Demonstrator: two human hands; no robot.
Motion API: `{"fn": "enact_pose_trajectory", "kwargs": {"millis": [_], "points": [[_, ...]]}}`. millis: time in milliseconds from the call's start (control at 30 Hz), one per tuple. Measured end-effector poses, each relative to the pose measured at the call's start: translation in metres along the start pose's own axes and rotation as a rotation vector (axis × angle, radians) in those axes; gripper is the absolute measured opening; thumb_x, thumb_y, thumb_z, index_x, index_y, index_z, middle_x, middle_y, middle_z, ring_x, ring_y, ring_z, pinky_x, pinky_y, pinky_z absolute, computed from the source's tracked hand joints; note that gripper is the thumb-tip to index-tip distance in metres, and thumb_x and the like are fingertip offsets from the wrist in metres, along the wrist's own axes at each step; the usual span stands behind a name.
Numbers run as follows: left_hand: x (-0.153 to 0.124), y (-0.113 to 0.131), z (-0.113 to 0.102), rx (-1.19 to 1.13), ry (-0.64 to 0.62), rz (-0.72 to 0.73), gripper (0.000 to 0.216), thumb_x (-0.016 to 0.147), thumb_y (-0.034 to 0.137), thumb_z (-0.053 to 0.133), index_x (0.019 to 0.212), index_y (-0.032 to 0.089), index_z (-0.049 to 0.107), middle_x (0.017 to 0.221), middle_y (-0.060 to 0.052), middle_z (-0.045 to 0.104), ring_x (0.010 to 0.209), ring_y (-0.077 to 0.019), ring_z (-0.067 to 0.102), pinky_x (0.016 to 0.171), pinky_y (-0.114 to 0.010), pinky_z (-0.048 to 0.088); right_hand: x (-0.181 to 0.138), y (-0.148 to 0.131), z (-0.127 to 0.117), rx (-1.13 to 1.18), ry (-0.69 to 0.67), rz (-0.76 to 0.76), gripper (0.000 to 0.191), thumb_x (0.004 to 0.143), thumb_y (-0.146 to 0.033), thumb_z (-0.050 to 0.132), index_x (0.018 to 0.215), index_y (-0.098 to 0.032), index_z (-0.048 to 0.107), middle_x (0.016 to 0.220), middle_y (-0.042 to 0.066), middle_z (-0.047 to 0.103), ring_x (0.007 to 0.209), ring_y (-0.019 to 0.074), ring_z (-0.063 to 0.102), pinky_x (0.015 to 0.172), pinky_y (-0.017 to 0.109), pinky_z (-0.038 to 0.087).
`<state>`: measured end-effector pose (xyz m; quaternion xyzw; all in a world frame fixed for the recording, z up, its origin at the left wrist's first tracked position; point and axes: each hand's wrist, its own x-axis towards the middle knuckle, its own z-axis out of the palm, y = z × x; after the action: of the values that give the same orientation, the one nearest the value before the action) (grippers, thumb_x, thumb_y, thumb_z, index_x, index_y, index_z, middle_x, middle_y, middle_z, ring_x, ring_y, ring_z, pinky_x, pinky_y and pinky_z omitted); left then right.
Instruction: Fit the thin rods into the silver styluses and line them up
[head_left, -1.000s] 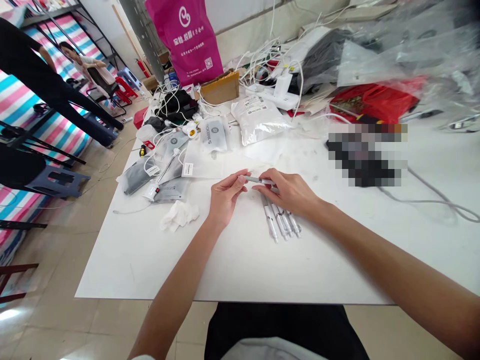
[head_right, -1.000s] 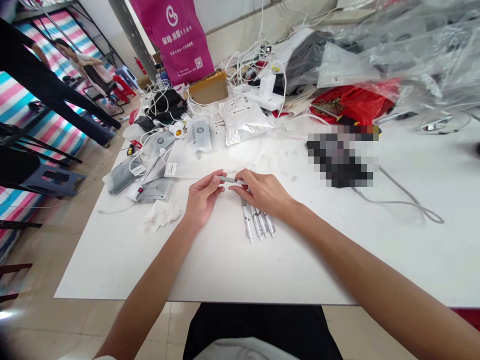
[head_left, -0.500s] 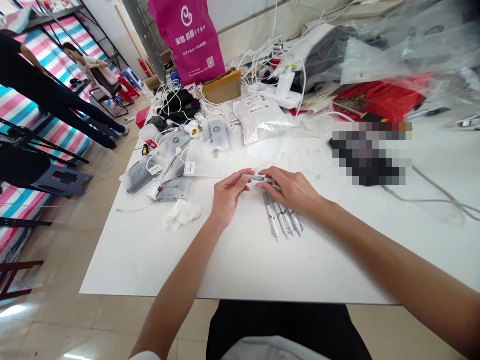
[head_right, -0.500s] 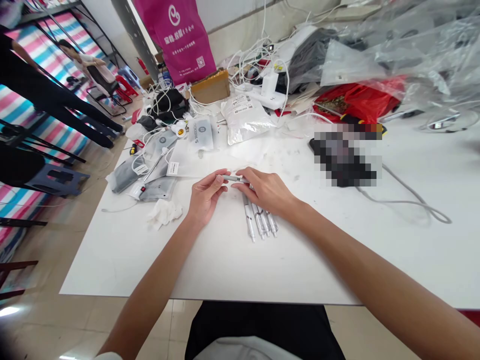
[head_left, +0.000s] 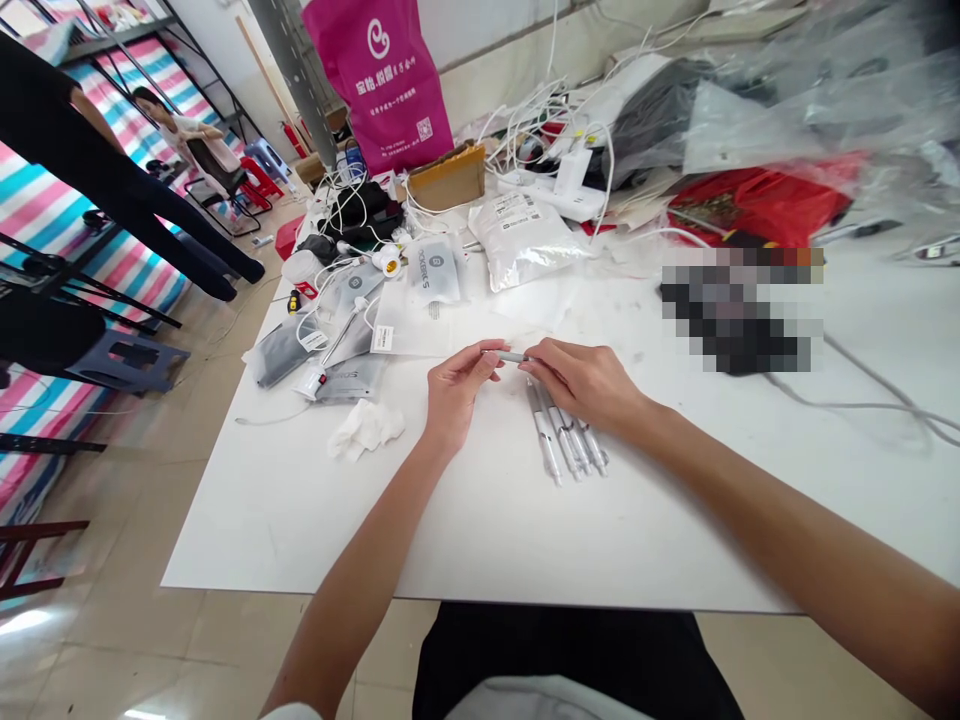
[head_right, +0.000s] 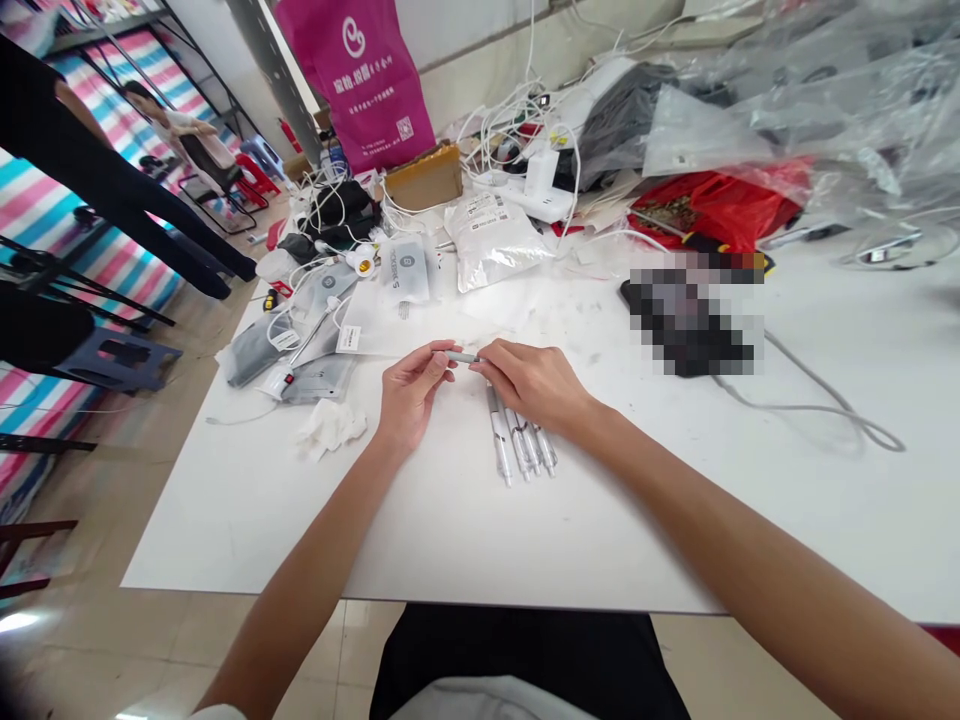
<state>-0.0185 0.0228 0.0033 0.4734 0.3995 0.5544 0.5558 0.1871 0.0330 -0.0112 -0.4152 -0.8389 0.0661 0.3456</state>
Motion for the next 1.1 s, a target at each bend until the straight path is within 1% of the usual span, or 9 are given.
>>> {"fn": "enact_pose_trajectory", "kwargs": {"millis": [67, 233, 433, 567, 633, 767, 867, 967, 1100], "points": [[-0.0002, -0.0003, -0.0001, 0.012, -0.011, 0.026, 0.026, 0.087, 0.044, 0.083, 0.104, 0.024, 0.085, 0.113, -0.008, 0.079, 0.097, -0.0184, 0.068, 0.084, -0.032, 0.052, 0.0001, -0.0005, 0.0002, -0.016, -0.023, 0.009, 0.032, 0.114, -0.039, 0.037, 0.102, -0.022, 0.061, 0.089, 0.004, 0.073, 0.065, 0.0154, 0.061, 0.054, 0.029, 0.030], [-0.0010, -0.0015, -0.0003, -0.018, -0.040, 0.035, 0.032, 0.088, 0.040, 0.083, 0.117, 0.026, 0.082, 0.117, -0.008, 0.080, 0.101, -0.0184, 0.071, 0.089, -0.032, 0.053, -0.0012, 0.0021, 0.0020, -0.002, -0.018, 0.061, 0.028, 0.110, -0.047, 0.048, 0.110, -0.021, 0.058, 0.089, 0.004, 0.074, 0.062, 0.0161, 0.060, 0.054, 0.029, 0.032], [-0.0030, 0.0035, 0.0011, -0.022, -0.027, 0.024, 0.033, 0.088, 0.039, 0.084, 0.117, 0.024, 0.080, 0.120, -0.010, 0.080, 0.109, -0.0211, 0.072, 0.096, -0.034, 0.051, 0.0004, -0.0004, -0.0005, -0.025, -0.043, 0.027, 0.034, 0.114, -0.041, 0.035, 0.103, -0.022, 0.061, 0.091, 0.005, 0.074, 0.066, 0.0163, 0.063, 0.054, 0.029, 0.031], [-0.0046, 0.0071, 0.0035, -0.056, -0.052, 0.006, 0.043, 0.088, 0.036, 0.084, 0.129, 0.026, 0.074, 0.128, -0.010, 0.077, 0.120, -0.0225, 0.069, 0.101, -0.034, 0.049, -0.0016, -0.0002, 0.0029, -0.007, -0.011, 0.067, 0.028, 0.110, -0.046, 0.048, 0.114, -0.020, 0.058, 0.094, 0.005, 0.077, 0.066, 0.0176, 0.066, 0.053, 0.028, 0.033], [-0.0042, 0.0054, 0.0035, -0.064, -0.031, -0.003, 0.040, 0.086, 0.035, 0.086, 0.123, 0.025, 0.076, 0.123, -0.009, 0.078, 0.113, -0.0206, 0.071, 0.098, -0.034, 0.050, -0.0026, 0.0007, 0.0044, -0.007, -0.001, 0.067, 0.025, 0.110, -0.045, 0.049, 0.111, -0.021, 0.057, 0.090, 0.004, 0.076, 0.063, 0.0170, 0.065, 0.053, 0.028, 0.032], [-0.0022, 0.0012, 0.0015, -0.026, 0.058, -0.021, 0.022, 0.082, 0.036, 0.089, 0.094, 0.020, 0.081, 0.100, -0.006, 0.079, 0.091, -0.0167, 0.070, 0.089, -0.033, 0.053, -0.0018, 0.0006, 0.0029, -0.019, 0.009, 0.016, 0.027, 0.111, -0.044, 0.046, 0.105, -0.022, 0.060, 0.083, 0.003, 0.073, 0.062, 0.0156, 0.061, 0.053, 0.028, 0.030], [-0.0028, 0.0039, 0.0018, -0.060, 0.017, -0.009, 0.024, 0.081, 0.031, 0.090, 0.102, 0.021, 0.082, 0.111, -0.007, 0.080, 0.103, -0.0187, 0.071, 0.100, -0.035, 0.051, 0.0000, -0.0004, 0.0005, -0.027, -0.002, -0.015, 0.032, 0.114, -0.040, 0.039, 0.101, -0.021, 0.062, 0.082, 0.003, 0.070, 0.062, 0.0145, 0.058, 0.053, 0.029, 0.029], [-0.0040, 0.0063, 0.0035, -0.129, -0.010, -0.020, 0.043, 0.079, 0.028, 0.091, 0.120, 0.026, 0.078, 0.122, -0.007, 0.079, 0.116, -0.0211, 0.070, 0.109, -0.038, 0.049, 0.0003, -0.0005, 0.0000, -0.028, -0.008, -0.016, 0.034, 0.114, -0.040, 0.037, 0.101, -0.021, 0.062, 0.084, 0.004, 0.069, 0.065, 0.0148, 0.057, 0.054, 0.029, 0.030], [-0.0032, 0.0032, 0.0028, -0.080, 0.048, -0.053, 0.027, 0.080, 0.036, 0.091, 0.100, 0.021, 0.081, 0.107, -0.006, 0.079, 0.099, -0.0192, 0.072, 0.102, -0.039, 0.053, -0.0007, -0.0003, -0.0003, 0.041, -0.037, -0.024, 0.034, 0.114, -0.042, 0.038, 0.106, -0.021, 0.063, 0.091, 0.005, 0.071, 0.066, 0.0153, 0.058, 0.056, 0.030, 0.034]]}}
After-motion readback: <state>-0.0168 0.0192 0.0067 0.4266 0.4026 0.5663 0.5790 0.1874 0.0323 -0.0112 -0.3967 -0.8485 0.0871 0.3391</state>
